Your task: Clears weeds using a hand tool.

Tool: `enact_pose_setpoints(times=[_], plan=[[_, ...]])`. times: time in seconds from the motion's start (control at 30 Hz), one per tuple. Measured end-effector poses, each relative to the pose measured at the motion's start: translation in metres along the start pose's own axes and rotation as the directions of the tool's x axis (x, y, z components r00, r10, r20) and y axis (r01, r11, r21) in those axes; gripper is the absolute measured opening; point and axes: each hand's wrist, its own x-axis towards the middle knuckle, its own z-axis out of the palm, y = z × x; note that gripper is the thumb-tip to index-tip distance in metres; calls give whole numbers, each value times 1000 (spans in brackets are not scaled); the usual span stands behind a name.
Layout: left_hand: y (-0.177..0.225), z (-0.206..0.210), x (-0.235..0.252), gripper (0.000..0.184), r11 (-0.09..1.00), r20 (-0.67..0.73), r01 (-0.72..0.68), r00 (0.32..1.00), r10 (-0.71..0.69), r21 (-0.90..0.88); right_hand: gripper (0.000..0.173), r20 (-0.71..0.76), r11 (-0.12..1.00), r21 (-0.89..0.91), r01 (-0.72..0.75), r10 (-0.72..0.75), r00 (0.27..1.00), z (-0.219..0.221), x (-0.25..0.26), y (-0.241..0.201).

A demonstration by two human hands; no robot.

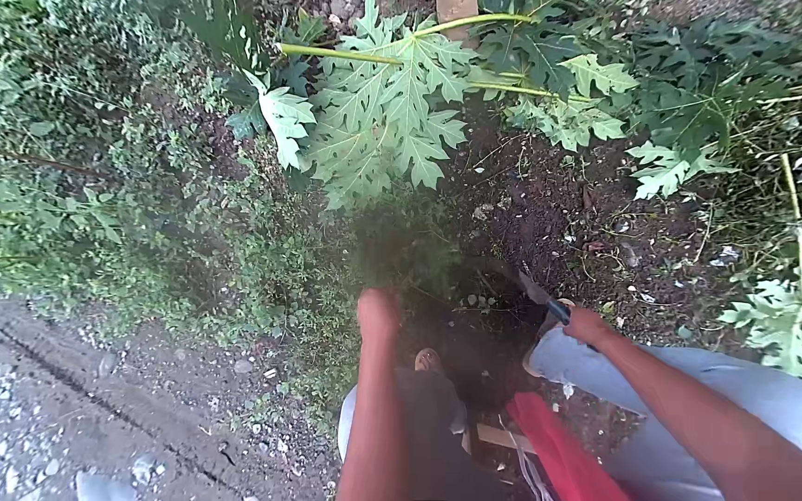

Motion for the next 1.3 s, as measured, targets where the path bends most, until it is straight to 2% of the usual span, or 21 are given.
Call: enact_pose_setpoints(times=[0.1,0.13,0.2,0.23,0.27,0.37,0.47,0.53,0.6,0.63,0.7,0.77,0.8,0.83,0.9,0.97,1.07,1.13,1.2,1.27,1.3], plan=[[-1,1,-1,25,1000,-28,-3,1000,2,-31,47,-41,974,228,-4,14,999,-18,-9,-8],[0,2,-1,25,999,-34,-10,999,9,-37,46,-71,928,373,-16,45,996,-15,-12,-18],[3,3,-2,24,999,-40,-30,999,28,-30,48,-122,753,658,-4,112,986,9,-13,-44],[5,2,-2,24,999,-33,-32,999,32,-25,47,-126,699,715,-2,132,983,26,-14,-54],[6,3,-2,24,999,-28,-35,999,34,-25,47,-117,717,697,-15,134,984,41,-16,-58],[7,2,-4,23,997,-80,-58,995,54,-49,48,58,947,309,-85,71,996,63,-19,-25],[1,-2,-4,23,988,-221,-107,972,80,-114,54,93,997,76,-23,16,996,37,-26,9],[-4,-2,-6,23,971,-357,-177,928,111,-159,55,69,998,70,-6,1,998,15,-30,20],[-9,3,-7,24,939,-511,-265,851,122,-217,53,8,970,244,-24,22,1000,5,-29,20],[-10,6,-6,24,924,-572,-301,812,118,-236,52,-30,924,382,-37,52,998,5,-26,16],[-9,9,-4,23,905,-644,-349,756,117,-245,46,-99,733,679,-36,140,985,14,-17,-4],[-7,14,-1,22,900,-657,-361,744,122,-242,40,-108,488,873,-12,219,970,37,-6,-24],[-6,15,0,22,902,-645,-356,754,124,-242,41,-84,442,896,-33,242,967,48,-1,-27],[-4,17,1,23,906,-623,-347,772,128,-243,41,-46,485,871,-79,241,969,58,-1,-25],[-1,18,3,23,916,-572,-327,807,144,-231,43,73,692,700,-177,178,981,75,-5,-5],[3,18,5,23,929,-518,-298,842,150,-217,47,118,842,511,-176,134,984,79,-12,14],[6,21,5,21,936,-495,-287,855,155,-203,48,80,871,474,-128,102,992,72,-18,24],[6,21,5,21,937,-492,-284,857,153,-205,47,25,757,643,-117,132,991,65,-18,12],[9,21,4,21,938,-489,-280,859,151,-203,41,-26,509,857,-78,193,981,60,-17,-10],[12,21,3,22,942,-475,-268,868,145,-203,32,-52,294,956,-28,260,964,62,-15,-31],[14,21,2,22,943,-467,-262,873,142,-203,33,-47,281,959,-34,275,960,66,-16,-34]])
